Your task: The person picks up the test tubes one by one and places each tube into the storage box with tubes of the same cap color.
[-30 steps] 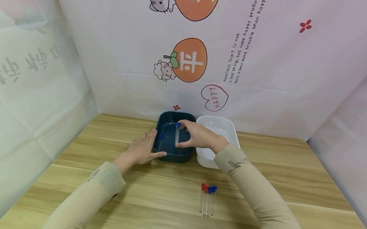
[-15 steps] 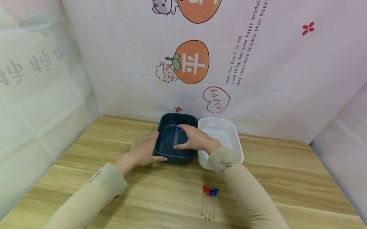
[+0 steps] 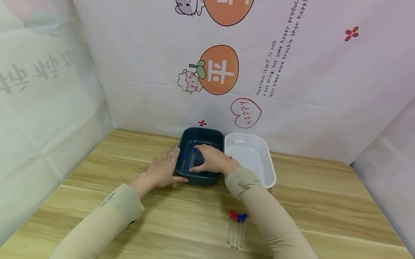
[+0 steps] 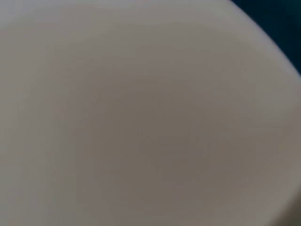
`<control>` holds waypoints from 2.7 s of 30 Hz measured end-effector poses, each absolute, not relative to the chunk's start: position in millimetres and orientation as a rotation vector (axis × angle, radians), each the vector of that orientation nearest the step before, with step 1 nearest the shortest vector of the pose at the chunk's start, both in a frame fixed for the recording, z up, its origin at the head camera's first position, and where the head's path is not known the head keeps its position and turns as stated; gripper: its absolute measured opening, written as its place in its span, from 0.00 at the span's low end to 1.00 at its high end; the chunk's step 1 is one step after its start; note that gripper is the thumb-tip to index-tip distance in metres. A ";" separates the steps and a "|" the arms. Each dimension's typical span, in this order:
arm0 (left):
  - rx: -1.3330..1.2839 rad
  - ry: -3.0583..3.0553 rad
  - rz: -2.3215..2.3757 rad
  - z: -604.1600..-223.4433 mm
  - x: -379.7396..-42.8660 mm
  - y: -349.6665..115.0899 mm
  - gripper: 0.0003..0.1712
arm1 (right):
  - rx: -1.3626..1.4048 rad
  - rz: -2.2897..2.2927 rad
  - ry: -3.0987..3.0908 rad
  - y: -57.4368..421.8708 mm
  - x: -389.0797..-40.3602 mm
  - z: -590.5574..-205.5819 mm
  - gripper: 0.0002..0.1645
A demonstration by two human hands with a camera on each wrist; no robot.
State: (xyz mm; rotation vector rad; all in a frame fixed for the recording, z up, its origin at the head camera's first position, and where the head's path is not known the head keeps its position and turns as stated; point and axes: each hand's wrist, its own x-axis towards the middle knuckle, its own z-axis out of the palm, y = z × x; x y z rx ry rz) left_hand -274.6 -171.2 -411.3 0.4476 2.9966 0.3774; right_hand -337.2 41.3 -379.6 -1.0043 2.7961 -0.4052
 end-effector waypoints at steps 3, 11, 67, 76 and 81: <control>0.452 2.996 0.384 -411.1 -274.8 -171.3 0.68 | -0.986 -0.390 2.804 37.9 -338.3 -382.3 0.56; 0.446 2.986 0.390 -410.3 -274.7 -171.5 0.68 | -0.938 -0.357 2.817 29.8 -341.5 -388.0 0.55; 0.439 2.975 0.364 -410.1 -274.2 -173.9 0.67 | -0.931 -0.071 2.851 -0.5 -356.5 -413.5 0.48; 0.440 2.981 0.337 -410.9 -275.1 -173.6 0.67 | -0.909 -0.033 2.841 -2.0 -354.9 -414.7 0.49; 0.449 2.977 0.341 -411.1 -274.7 -171.5 0.67 | -0.888 -0.018 2.825 0.1 -351.8 -412.7 0.49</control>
